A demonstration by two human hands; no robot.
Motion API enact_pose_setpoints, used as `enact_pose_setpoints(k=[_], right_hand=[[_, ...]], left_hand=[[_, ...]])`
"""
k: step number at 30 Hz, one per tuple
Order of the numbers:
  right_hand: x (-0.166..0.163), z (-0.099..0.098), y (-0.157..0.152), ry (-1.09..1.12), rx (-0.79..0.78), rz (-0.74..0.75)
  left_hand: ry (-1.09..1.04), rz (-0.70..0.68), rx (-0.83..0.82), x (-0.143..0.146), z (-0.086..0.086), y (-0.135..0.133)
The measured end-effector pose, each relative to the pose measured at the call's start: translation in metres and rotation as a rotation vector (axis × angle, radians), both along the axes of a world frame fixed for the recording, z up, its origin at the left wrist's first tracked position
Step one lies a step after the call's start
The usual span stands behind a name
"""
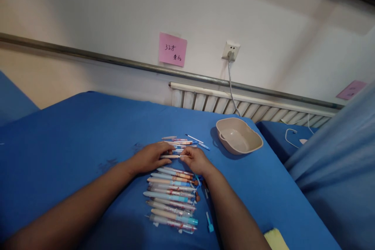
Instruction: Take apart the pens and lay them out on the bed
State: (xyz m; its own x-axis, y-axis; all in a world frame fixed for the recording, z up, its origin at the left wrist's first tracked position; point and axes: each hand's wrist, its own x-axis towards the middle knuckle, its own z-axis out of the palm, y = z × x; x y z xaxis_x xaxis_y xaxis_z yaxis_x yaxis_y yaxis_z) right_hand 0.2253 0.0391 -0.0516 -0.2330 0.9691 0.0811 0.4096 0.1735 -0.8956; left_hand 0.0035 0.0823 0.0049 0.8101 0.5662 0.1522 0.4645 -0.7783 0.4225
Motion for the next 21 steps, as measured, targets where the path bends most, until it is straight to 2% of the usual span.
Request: enact_pose_setpoints(k=[4, 9, 15, 18, 21], right_hand=[[0.007, 0.005, -0.002, -0.047, 0.015, -0.035], [0.026, 0.006, -0.002, -0.064, -0.154, -0.052], [0.045, 0.01, 0.001, -0.165, -0.066, -0.096], [0.038, 0.016, 0.002, -0.043, -0.025, -0.109], [0.018, 0.016, 0.002, 0.171, -0.045, -0.033]], left_hand=[[0.048, -0.029, 0.017, -0.001, 0.002, 0.0], [0.073, 0.034, 0.05, -0.005, 0.004, 0.005], [0.162, 0.095, 0.115, -0.013, 0.011, 0.01], [0.154, 0.087, 0.1, -0.013, 0.012, 0.008], [0.14, 0.042, 0.075, -0.009, 0.01, 0.004]])
